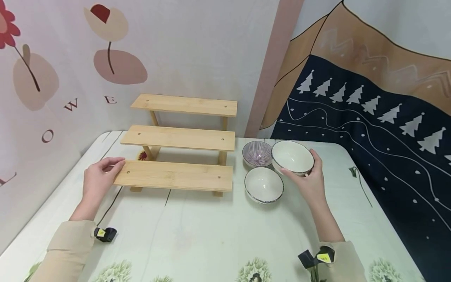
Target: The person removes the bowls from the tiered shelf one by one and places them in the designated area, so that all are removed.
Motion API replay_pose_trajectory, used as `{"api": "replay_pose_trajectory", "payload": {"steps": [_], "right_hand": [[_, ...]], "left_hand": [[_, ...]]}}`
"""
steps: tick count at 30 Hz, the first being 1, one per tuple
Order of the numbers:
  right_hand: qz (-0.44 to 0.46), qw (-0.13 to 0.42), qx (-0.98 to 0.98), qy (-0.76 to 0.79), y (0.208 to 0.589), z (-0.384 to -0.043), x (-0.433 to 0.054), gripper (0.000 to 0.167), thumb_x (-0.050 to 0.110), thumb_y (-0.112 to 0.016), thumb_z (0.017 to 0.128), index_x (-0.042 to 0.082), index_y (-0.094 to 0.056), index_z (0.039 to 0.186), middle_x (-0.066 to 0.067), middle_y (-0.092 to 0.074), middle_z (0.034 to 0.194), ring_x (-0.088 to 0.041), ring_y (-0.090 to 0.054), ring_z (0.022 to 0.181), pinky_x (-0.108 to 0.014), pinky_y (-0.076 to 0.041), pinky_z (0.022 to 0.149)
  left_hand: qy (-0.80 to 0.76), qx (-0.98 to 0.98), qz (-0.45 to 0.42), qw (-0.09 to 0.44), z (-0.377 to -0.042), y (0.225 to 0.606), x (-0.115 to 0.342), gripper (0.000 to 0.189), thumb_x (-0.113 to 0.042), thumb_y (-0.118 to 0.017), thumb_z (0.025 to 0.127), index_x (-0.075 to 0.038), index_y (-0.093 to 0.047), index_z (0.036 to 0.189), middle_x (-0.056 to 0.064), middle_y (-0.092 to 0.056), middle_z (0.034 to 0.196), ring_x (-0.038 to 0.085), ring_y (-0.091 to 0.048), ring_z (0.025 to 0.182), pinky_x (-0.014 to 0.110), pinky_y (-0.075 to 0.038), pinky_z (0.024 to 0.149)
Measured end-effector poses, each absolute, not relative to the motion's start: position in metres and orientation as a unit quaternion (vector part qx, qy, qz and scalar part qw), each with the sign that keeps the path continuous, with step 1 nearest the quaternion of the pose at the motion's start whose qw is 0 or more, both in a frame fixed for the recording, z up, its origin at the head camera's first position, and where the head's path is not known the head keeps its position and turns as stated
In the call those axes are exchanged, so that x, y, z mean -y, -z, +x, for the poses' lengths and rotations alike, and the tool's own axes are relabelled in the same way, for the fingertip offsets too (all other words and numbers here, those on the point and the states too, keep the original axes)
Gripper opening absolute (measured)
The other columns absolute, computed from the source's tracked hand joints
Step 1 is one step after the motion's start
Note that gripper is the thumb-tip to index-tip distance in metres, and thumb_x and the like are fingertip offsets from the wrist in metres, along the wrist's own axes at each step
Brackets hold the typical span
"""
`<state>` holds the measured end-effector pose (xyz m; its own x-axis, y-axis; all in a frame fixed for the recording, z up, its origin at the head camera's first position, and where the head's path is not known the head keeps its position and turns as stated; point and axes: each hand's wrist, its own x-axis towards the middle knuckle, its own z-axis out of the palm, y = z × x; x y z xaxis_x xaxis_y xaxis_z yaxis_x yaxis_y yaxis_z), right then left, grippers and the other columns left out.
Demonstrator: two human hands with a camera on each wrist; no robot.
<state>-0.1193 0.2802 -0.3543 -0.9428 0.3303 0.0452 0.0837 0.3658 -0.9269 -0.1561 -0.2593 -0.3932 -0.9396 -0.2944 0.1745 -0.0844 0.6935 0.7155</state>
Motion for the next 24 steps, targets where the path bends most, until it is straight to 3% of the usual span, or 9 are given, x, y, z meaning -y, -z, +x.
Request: {"api": "replay_pose_trajectory", "payload": {"steps": [24], "right_hand": [[-0.199, 0.101, 0.796, -0.562, 0.393, -0.093, -0.300, 0.101, 0.013, -0.077, 0.087, 0.021, -0.008, 0.160, -0.006, -0.017, 0.167, -0.019, -0.030, 0.141, 0.000, -0.034, 0.085]], "left_hand": [[0.380, 0.908, 0.102, 0.143, -0.157, 0.395, 0.259, 0.040, -0.039, -0.056, 0.101, -0.008, -0.069, 0.123, 0.021, -0.071, 0.119, 0.037, -0.068, 0.104, 0.007, -0.042, 0.059]]}}
